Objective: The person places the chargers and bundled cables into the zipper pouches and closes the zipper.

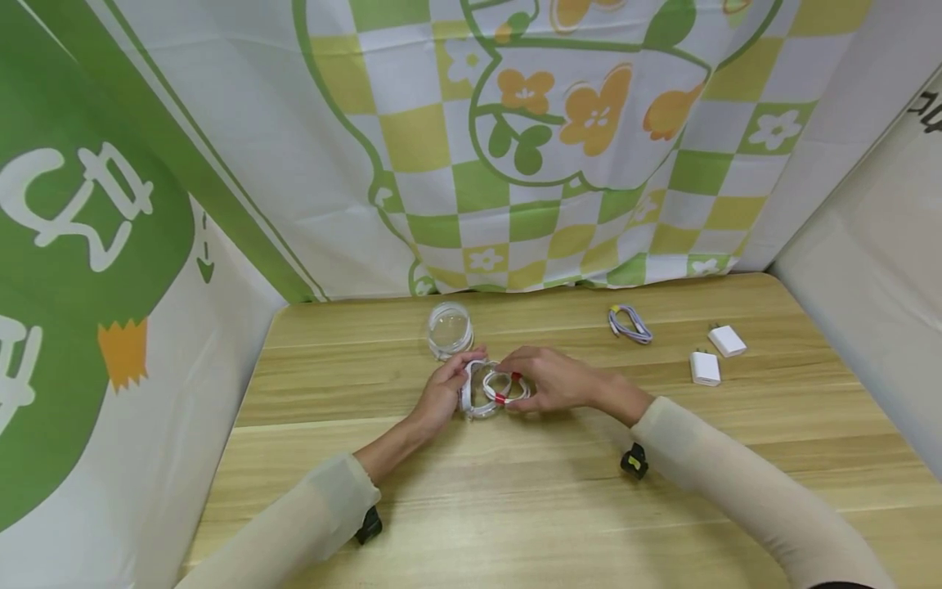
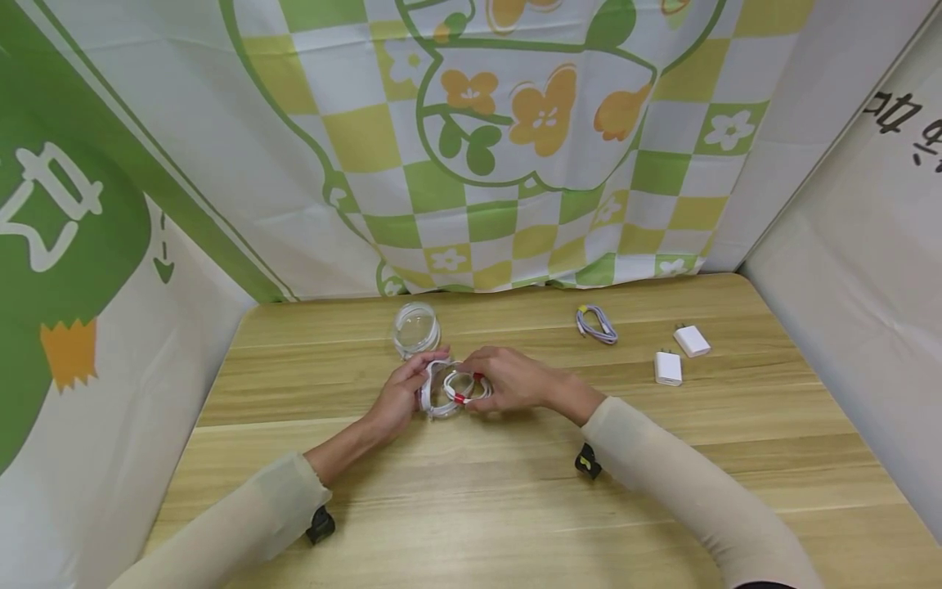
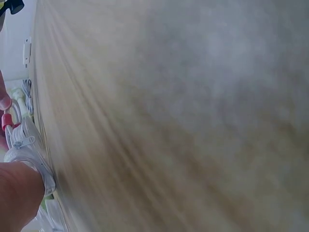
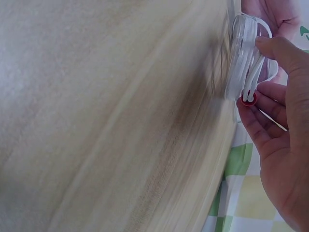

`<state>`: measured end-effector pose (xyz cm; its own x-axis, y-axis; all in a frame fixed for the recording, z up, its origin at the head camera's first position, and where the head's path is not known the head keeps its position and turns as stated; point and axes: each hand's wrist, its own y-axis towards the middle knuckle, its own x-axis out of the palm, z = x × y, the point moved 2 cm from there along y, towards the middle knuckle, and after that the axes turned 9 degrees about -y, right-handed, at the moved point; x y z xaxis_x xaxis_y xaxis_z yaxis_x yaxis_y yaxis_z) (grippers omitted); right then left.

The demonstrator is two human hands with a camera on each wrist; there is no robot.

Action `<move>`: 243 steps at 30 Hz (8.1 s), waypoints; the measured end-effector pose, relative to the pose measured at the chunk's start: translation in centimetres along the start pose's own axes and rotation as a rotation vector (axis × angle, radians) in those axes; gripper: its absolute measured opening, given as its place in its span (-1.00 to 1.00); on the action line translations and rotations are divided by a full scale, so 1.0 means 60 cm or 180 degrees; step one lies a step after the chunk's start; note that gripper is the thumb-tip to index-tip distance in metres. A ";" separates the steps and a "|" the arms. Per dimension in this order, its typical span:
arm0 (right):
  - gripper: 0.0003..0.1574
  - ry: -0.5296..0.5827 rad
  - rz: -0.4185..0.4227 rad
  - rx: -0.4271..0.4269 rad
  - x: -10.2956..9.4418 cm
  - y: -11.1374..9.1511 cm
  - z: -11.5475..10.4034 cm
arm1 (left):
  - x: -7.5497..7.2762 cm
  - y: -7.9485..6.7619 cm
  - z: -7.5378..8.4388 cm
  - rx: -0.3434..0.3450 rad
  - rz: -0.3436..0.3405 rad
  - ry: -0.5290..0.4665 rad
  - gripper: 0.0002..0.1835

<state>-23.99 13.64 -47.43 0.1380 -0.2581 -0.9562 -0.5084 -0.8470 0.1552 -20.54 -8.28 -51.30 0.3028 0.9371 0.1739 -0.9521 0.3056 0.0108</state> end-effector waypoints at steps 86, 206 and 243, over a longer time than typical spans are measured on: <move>-0.15 0.0466 0.0113 0.1019 0.016 0.009 0.006 | -0.023 0.007 0.027 0.0254 -0.0171 0.0893 -0.56; -0.36 0.1016 0.0503 0.0984 0.007 -0.014 0.017 | -0.024 0.002 0.024 0.0023 -0.0228 0.0968 -0.52; -0.11 0.1373 0.0688 0.0851 -0.087 -0.169 0.113 | -0.028 0.001 0.020 0.0002 -0.0249 0.0859 -0.51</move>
<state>-25.31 26.71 -45.68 0.3138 -0.6277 -0.7124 -0.7543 -0.6205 0.2145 -21.14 -10.03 -50.39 0.3757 0.9217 -0.0960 -0.9254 0.3787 0.0146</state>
